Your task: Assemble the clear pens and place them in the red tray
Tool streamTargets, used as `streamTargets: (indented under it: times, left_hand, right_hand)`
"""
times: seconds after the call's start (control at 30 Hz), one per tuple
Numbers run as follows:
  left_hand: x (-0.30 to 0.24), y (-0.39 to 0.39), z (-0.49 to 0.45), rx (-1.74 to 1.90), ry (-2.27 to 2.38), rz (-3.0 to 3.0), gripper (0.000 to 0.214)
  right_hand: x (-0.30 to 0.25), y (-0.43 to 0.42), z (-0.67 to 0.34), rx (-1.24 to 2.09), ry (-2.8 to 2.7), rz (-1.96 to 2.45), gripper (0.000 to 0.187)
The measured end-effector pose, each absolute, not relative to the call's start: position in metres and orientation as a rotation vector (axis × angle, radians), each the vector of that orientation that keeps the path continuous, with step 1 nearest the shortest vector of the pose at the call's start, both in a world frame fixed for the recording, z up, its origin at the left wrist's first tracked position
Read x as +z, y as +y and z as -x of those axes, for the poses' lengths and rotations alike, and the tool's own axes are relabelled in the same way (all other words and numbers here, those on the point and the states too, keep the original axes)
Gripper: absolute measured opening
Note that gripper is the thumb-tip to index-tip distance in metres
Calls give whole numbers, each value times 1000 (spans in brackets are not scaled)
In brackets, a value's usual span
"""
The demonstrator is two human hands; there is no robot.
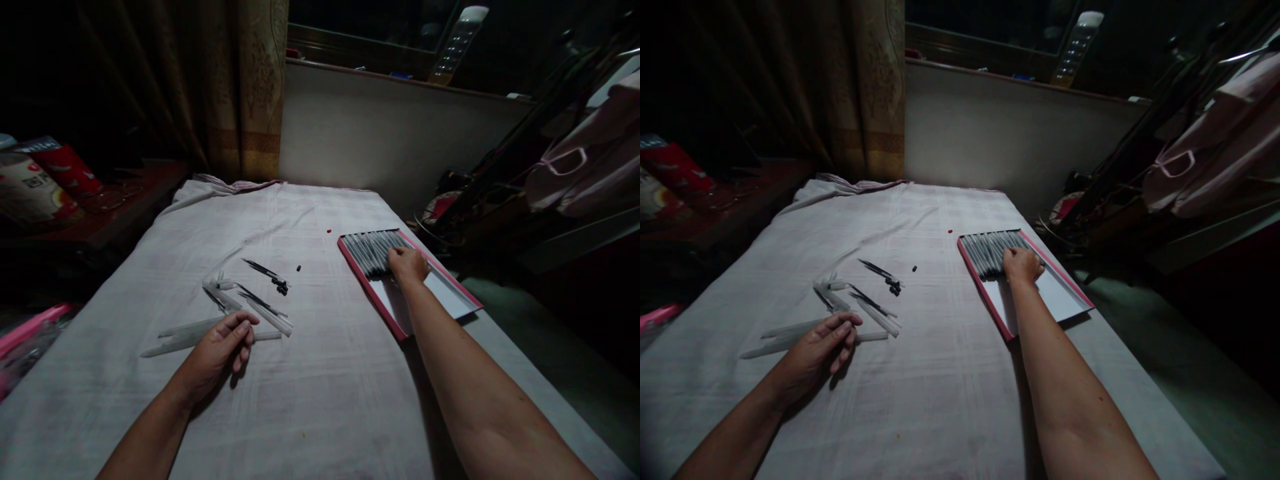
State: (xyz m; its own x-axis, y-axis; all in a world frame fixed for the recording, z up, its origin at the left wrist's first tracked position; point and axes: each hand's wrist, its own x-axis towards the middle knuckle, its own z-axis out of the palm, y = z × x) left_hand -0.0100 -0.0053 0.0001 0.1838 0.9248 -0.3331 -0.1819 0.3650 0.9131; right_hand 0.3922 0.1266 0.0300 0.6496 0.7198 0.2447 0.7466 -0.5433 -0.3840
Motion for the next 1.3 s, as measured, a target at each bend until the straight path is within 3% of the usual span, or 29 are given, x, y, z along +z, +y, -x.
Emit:
streamTargets:
  times: [0.23,0.43,0.8,1.3]
  left_hand:
    - [7,-6,8,936,1080,-838,47]
    - [15,-6,6,969,1066,-794,48]
    - [25,-2,16,1109,1025,-596,25]
    - [31,8,30,1489,1194,-573,36]
  right_hand:
    - [47,115,-362,-94,-1426,2085,36]
    - [44,98,-268,284,-1997,1725,25]
    - [35,90,-175,343,-2227,1840,32]
    - [48,23,-165,316,-2593,1773,24]
